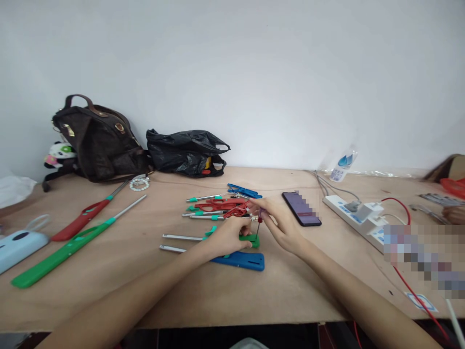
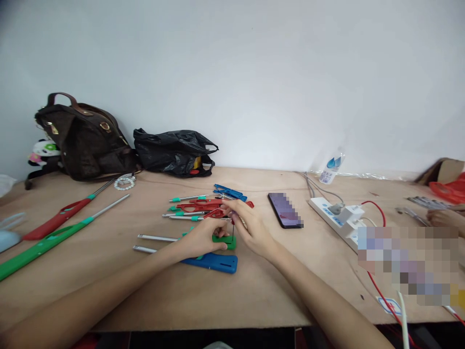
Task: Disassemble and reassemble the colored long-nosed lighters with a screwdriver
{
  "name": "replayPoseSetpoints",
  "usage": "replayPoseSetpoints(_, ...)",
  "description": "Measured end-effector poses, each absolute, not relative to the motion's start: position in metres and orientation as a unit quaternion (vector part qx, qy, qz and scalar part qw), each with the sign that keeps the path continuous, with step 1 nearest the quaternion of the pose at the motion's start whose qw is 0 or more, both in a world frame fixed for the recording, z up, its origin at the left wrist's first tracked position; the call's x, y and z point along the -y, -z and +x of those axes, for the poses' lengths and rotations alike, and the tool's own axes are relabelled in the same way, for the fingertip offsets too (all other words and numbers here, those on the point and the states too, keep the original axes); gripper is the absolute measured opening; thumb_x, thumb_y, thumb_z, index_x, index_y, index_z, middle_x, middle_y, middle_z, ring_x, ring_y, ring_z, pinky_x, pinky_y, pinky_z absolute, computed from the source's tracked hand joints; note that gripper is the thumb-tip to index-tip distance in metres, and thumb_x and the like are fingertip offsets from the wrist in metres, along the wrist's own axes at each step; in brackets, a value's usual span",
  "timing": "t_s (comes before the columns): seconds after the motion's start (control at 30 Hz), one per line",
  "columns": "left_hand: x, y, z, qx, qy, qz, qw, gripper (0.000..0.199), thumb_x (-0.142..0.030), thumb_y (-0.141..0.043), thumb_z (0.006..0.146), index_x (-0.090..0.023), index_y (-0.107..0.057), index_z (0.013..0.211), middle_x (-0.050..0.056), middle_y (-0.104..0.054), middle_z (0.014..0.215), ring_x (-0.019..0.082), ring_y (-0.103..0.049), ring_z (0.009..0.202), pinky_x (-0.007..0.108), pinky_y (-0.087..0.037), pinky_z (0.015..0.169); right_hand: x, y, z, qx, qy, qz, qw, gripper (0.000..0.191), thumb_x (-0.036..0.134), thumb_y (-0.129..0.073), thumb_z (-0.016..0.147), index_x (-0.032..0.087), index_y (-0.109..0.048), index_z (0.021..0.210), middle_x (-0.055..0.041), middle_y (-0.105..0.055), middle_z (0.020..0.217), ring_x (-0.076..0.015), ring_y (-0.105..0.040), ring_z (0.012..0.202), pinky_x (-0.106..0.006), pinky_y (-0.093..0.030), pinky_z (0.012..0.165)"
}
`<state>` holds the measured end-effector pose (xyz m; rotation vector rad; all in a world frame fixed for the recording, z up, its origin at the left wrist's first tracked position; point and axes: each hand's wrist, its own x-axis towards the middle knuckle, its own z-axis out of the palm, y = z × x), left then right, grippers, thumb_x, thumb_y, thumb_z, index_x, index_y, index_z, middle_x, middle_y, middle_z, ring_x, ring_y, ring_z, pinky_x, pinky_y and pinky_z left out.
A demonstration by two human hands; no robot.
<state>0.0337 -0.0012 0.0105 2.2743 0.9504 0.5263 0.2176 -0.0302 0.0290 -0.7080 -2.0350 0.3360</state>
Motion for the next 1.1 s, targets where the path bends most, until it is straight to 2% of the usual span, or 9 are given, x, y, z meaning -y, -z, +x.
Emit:
replayPoseSetpoints(0.13, 0.0006, -0.0093, 0.0334, -0.356, -0.201, 0.864, 0.295, 0.025, -0.015, -0.069, 0.062, -0.018, -0.045, 0.067, -0.006, -0.048, 0.066, 0.012, -0.045, 0.061, 0.024, -0.029, 0.056, 0.0289, -0.0271, 0.2177, 0.809, -0.112, -0.306, 0.489, 0.023, 0.024, -0.048, 0.095, 0.023, -0.059, 0.115, -0.0055, -0.059, 0.088, -0.0192, -0.056, 0.080, -0.034, -0.050, 0.073)
replayPoseSetpoints(0.2, 0.0007, -0.0095, 0.0337, -0.357, -0.200, 0.864, 0.293, 0.025, -0.015, -0.070, 0.062, -0.018, -0.045, 0.068, -0.006, -0.048, 0.066, 0.012, -0.046, 0.061, 0.024, -0.029, 0.056, 0.0279, -0.0251, 0.2174, 0.802, -0.087, -0.320, 0.497, 0.019, 0.026, -0.051, 0.094, 0.022, -0.061, 0.109, -0.0062, -0.057, 0.088, -0.0199, -0.056, 0.080, -0.035, -0.049, 0.072)
replayPoseSetpoints(0.37, 0.0012, -0.0108, 0.0340, -0.362, -0.202, 0.858, 0.302, 0.026, -0.014, -0.069, 0.062, -0.018, -0.043, 0.065, -0.006, -0.048, 0.064, 0.012, -0.045, 0.060, 0.024, -0.029, 0.055, 0.0267, -0.0296, 0.2199, 0.827, -0.142, -0.304, 0.450, 0.037, 0.021, -0.037, 0.098, 0.025, -0.047, 0.134, -0.0085, -0.061, 0.102, -0.0204, -0.059, 0.093, -0.038, -0.050, 0.083)
replayPoseSetpoints(0.57, 0.0009, -0.0114, 0.0337, -0.357, -0.199, 0.864, 0.295, 0.025, -0.014, -0.069, 0.061, -0.018, -0.044, 0.066, -0.006, -0.048, 0.064, 0.012, -0.045, 0.060, 0.024, -0.028, 0.056, 0.0252, -0.0271, 0.2216, 0.810, -0.102, -0.322, 0.479, 0.019, 0.026, -0.054, 0.092, 0.022, -0.061, 0.109, -0.0057, -0.058, 0.089, -0.0185, -0.056, 0.077, -0.033, -0.050, 0.071)
replayPoseSetpoints(0.63, 0.0009, -0.0114, 0.0337, -0.362, -0.197, 0.862, 0.295, 0.025, -0.013, -0.069, 0.061, -0.018, -0.045, 0.067, -0.006, -0.048, 0.064, 0.012, -0.045, 0.060, 0.024, -0.028, 0.056, 0.0264, -0.0284, 0.2210, 0.818, -0.108, -0.318, 0.467, 0.022, 0.026, -0.050, 0.094, 0.022, -0.060, 0.114, -0.0073, -0.059, 0.094, -0.0195, -0.057, 0.082, -0.035, -0.051, 0.075)
replayPoseSetpoints(0.77, 0.0010, -0.0112, 0.0335, -0.362, -0.196, 0.858, 0.306, 0.026, -0.015, -0.070, 0.062, -0.018, -0.044, 0.066, -0.005, -0.049, 0.065, 0.013, -0.046, 0.062, 0.024, -0.028, 0.055, 0.0276, -0.0336, 0.2217, 0.838, -0.172, -0.288, 0.431, 0.040, 0.021, -0.034, 0.099, 0.025, -0.044, 0.137, -0.0094, -0.062, 0.109, -0.0203, -0.059, 0.098, -0.038, -0.051, 0.084)
replayPoseSetpoints(0.97, 0.0019, -0.0119, 0.0341, -0.367, -0.196, 0.860, 0.296, 0.025, -0.014, -0.070, 0.062, -0.018, -0.046, 0.068, -0.006, -0.047, 0.064, 0.012, -0.045, 0.060, 0.024, -0.028, 0.055, 0.0246, -0.0248, 0.2199, 0.813, -0.090, -0.322, 0.476, 0.016, 0.026, -0.054, 0.093, 0.022, -0.062, 0.106, -0.0069, -0.061, 0.089, -0.0204, -0.057, 0.082, -0.034, -0.050, 0.072)
replayPoseSetpoints(1.03, 0.0018, -0.0118, 0.0340, -0.367, -0.195, 0.860, 0.295, 0.025, -0.014, -0.070, 0.062, -0.018, -0.046, 0.068, -0.006, -0.048, 0.065, 0.012, -0.045, 0.060, 0.024, -0.028, 0.055, 0.0253, -0.0247, 0.2189, 0.815, -0.084, -0.322, 0.475, 0.019, 0.025, -0.051, 0.094, 0.022, -0.060, 0.110, -0.0076, -0.060, 0.092, -0.0206, -0.057, 0.084, -0.035, -0.050, 0.075)
replayPoseSetpoints(1.1, 0.0014, -0.0116, 0.0338, -0.368, -0.194, 0.860, 0.296, 0.027, -0.015, -0.071, 0.062, -0.018, -0.045, 0.066, -0.006, -0.048, 0.064, 0.012, -0.045, 0.060, 0.024, -0.028, 0.055, 0.0265, -0.0277, 0.2191, 0.826, -0.121, -0.309, 0.455, 0.030, 0.022, -0.042, 0.097, 0.023, -0.053, 0.126, -0.0093, -0.059, 0.103, -0.0207, -0.058, 0.093, -0.037, -0.050, 0.081)
